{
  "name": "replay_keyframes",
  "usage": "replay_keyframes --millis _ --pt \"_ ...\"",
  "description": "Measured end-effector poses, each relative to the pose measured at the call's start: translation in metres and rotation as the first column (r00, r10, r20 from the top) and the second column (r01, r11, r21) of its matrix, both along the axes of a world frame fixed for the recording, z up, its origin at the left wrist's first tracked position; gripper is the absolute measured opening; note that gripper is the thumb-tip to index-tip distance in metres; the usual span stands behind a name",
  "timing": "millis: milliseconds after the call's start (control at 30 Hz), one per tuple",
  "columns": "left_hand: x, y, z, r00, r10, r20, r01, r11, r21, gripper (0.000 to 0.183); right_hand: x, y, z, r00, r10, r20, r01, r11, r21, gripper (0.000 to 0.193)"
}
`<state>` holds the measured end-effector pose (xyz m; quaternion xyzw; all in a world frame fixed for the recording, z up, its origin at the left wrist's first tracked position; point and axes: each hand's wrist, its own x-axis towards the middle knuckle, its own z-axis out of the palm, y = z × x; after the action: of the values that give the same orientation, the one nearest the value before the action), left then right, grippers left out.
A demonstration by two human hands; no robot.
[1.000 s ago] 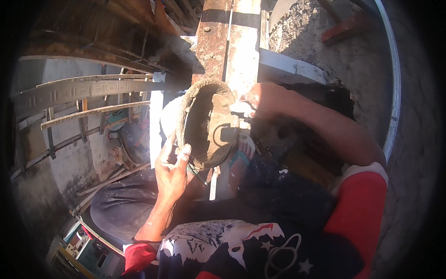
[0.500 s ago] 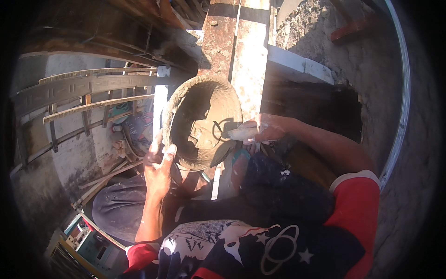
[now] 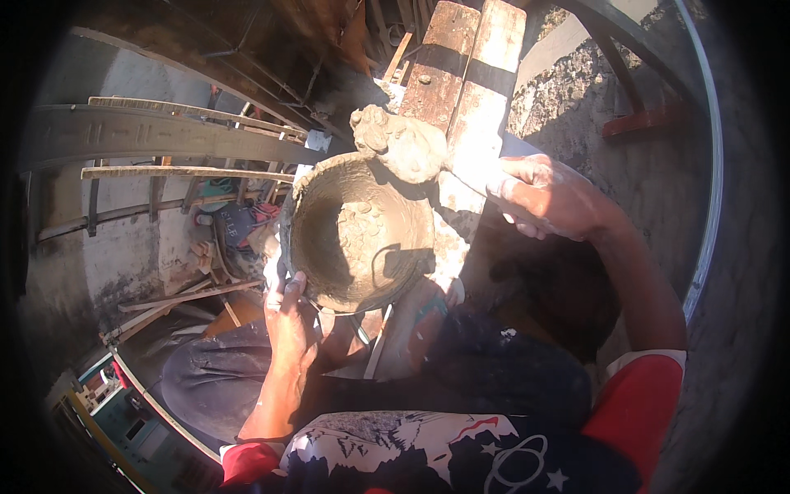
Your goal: The person scoops mortar from a bucket using a trowel and applies it to a vertical brick column. They repeatedly smooth the mortar on the column's surface and scrape excess material back into the bucket.
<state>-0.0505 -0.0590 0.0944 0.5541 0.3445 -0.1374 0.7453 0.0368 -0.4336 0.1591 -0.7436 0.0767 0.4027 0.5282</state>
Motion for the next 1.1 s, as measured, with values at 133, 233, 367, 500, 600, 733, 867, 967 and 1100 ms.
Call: replay_keyframes --millis 133,233,367,500,600,733,867,967,1100 --pt "-0.001 -0.012 0.006 0.998 0.042 -0.056 -0.047 0.996 -0.074 0.055 0.098 0.071 -0.072 0.978 0.105 0.181 -0.054 0.962 -0.269 0.041" --pt "-0.010 -0.010 0.005 0.993 0.084 -0.085 -0.088 0.995 -0.048 0.056 0.130 0.099 -0.157 0.716 0.491 0.496 -0.076 0.761 -0.645 0.047" --pt "-0.022 -0.005 0.001 0.983 0.157 -0.094 -0.163 0.985 -0.050 0.052 0.086 0.092 -0.189 0.835 0.276 0.475 0.036 0.836 -0.548 0.049" --pt "-0.023 0.001 0.001 0.972 0.219 -0.087 -0.225 0.972 -0.067 0.052 0.075 0.111 -0.219 0.912 0.068 0.404 0.142 0.873 -0.467 0.047" --pt "-0.021 0.002 0.000 0.976 0.206 -0.073 -0.212 0.974 -0.075 0.053 0.087 0.142 -0.253 0.880 -0.030 0.474 0.246 0.883 -0.400 0.044" --pt "-0.014 0.000 0.009 0.969 0.222 -0.111 -0.227 0.973 -0.037 0.053 0.108 0.149 -0.240 0.841 0.054 0.539 0.211 0.883 -0.419 0.043" --pt "-0.016 -0.005 0.013 0.974 0.195 -0.114 -0.197 0.980 -0.012 0.053 0.096 0.088 -0.245 0.724 0.284 0.629 0.188 0.796 -0.575 0.054" --pt "-0.015 -0.006 0.011 0.993 0.066 -0.097 -0.067 0.998 -0.001 0.056 0.100 0.075 -0.248 0.745 0.338 0.575 0.077 0.812 -0.578 0.058" --pt "-0.004 -0.012 0.015 0.997 0.056 -0.044 -0.056 0.998 0.011 0.057 0.101 0.067 -0.232 0.647 0.333 0.685 0.078 0.866 -0.494 0.059"
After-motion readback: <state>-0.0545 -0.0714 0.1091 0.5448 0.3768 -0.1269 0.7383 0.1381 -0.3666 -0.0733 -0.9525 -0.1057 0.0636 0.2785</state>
